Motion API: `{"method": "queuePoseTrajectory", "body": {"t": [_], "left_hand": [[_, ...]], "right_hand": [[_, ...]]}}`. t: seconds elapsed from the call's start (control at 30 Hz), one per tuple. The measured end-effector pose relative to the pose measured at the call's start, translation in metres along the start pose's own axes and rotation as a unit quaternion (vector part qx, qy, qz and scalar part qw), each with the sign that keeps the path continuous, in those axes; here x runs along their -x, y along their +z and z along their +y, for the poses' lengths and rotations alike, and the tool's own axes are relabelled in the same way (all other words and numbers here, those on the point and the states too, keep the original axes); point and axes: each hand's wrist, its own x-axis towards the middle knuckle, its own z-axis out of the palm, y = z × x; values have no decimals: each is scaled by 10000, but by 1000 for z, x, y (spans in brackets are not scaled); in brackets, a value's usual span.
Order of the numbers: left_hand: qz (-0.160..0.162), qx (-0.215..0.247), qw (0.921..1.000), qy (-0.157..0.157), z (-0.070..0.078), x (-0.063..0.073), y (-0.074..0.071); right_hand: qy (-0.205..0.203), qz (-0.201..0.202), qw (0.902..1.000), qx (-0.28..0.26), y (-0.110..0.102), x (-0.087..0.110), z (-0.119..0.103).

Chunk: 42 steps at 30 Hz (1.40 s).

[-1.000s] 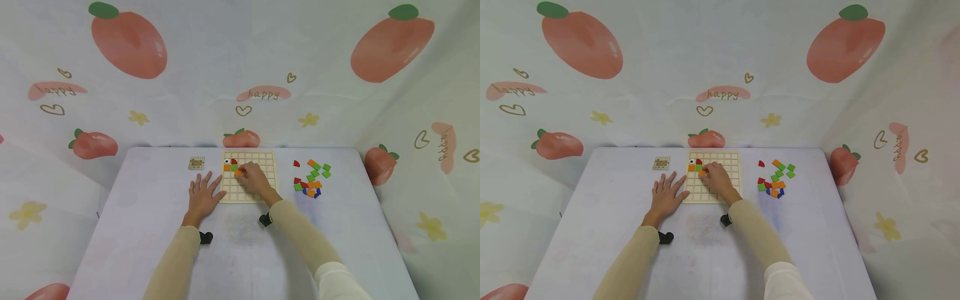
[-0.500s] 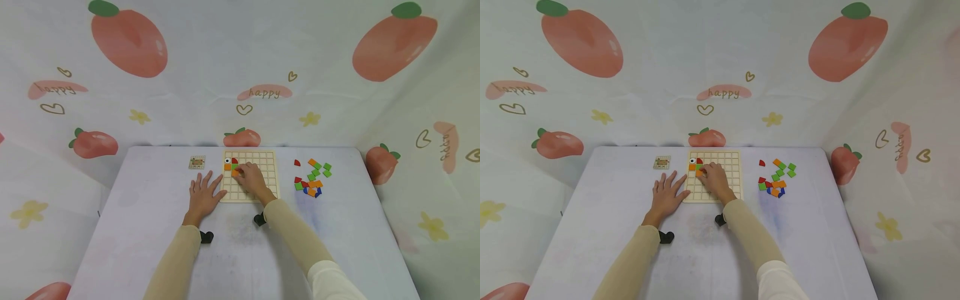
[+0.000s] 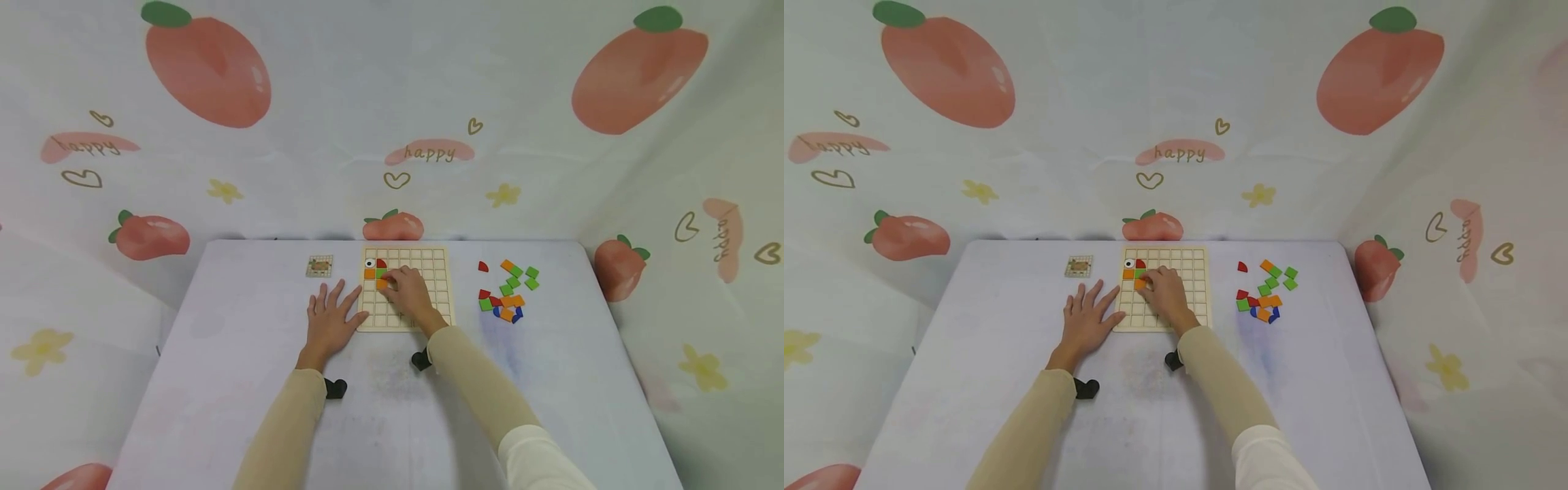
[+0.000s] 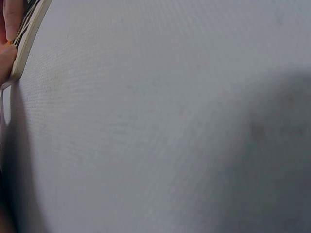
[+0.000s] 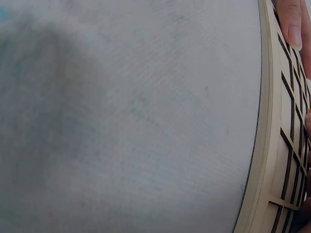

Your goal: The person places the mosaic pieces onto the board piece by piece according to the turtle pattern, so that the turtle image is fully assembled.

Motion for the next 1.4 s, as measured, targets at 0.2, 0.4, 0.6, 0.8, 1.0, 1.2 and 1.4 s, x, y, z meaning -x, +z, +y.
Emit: {"method": "queuePoseTrajectory", "body": {"t": [0.2,0.4,0.6,0.8,1.0,1.2,1.4], "left_hand": [[61,41,10000,19,0,2,1],[72,36,10000,31,0,1,0],[104,79,9999,36,1,3,-1],[107,100,9999,7,2,4,-1],[59,57,10000,-29,2,4,-2],[22,46,10000,-8,1,4,-2],[33,39,10000,-16,1,2,0]], "right_hand": [[-53,184,9996,-186,2,2,1],[21,273,9994,-221,4,1,0],[6,77,10000,-10,1,2,-2],[-645,-296,9941,821,-10,6,-3],[-1303,-191,9749,1793,-23,17,0],[-1158,-382,9646,2337,-32,23,6],[-690,-763,9665,2352,-36,23,21]]}}
